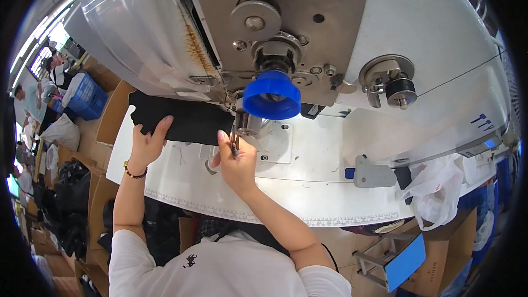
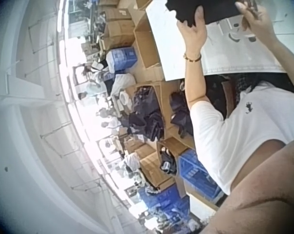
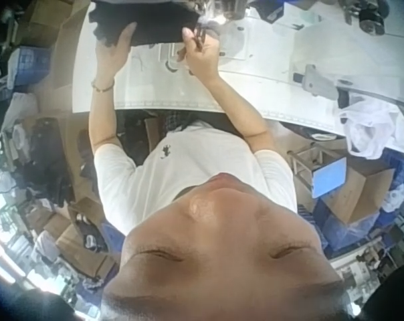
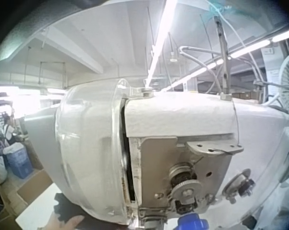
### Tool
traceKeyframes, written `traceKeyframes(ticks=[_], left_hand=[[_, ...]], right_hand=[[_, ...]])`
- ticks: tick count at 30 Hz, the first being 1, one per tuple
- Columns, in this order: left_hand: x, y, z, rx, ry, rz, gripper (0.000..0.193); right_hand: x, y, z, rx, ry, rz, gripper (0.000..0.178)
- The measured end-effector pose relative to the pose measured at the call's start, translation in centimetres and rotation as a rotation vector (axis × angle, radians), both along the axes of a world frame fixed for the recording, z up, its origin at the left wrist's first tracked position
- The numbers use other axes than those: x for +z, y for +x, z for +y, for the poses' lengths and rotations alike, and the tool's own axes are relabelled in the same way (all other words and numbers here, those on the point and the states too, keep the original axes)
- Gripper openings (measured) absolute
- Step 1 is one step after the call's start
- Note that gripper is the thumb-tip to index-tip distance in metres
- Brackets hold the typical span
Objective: Sewing together parts of a black boot upper using an industrial sewing machine.
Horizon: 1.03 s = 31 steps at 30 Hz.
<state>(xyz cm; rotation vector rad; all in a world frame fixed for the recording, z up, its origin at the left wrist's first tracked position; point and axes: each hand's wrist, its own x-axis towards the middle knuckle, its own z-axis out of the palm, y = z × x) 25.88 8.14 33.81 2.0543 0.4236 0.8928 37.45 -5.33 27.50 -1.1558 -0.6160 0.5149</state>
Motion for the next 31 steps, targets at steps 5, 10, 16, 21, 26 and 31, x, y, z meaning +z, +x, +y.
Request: traceKeyframes(ticks=[5,10,16,21,26,31], left_hand=[[0.0,0.0,-0.6,0.06,-0.058,0.05,0.011],[-0.9,0.3,-1.4,0.129,-0.056,-0.003,0.012],[-2.4,-2.1,-0.8,0.409,-0.23,0.064,0.021],[-5.8,-11.5,2.3,0.534,-0.219,-0.127,0.037],[-9.0,-23.4,5.8,0.705,-0.383,-0.032,0.04],[-11.2,-28.8,5.4,0.927,-0.426,-0.236,0.064]], right_hand=[[0.4,0.1,-0.1,-0.022,0.009,0.027,0.033],[0.1,0.0,0.2,-0.072,0.004,0.022,0.036],[-0.4,-0.3,-0.5,0.078,-0.083,0.032,0.029],[-2.3,-1.2,-4.0,0.256,-0.155,-0.196,0.022],[-2.3,-0.8,-5.2,0.192,-0.212,-0.151,0.02],[-2.3,-1.5,-3.5,0.162,-0.286,-0.219,0.021]])
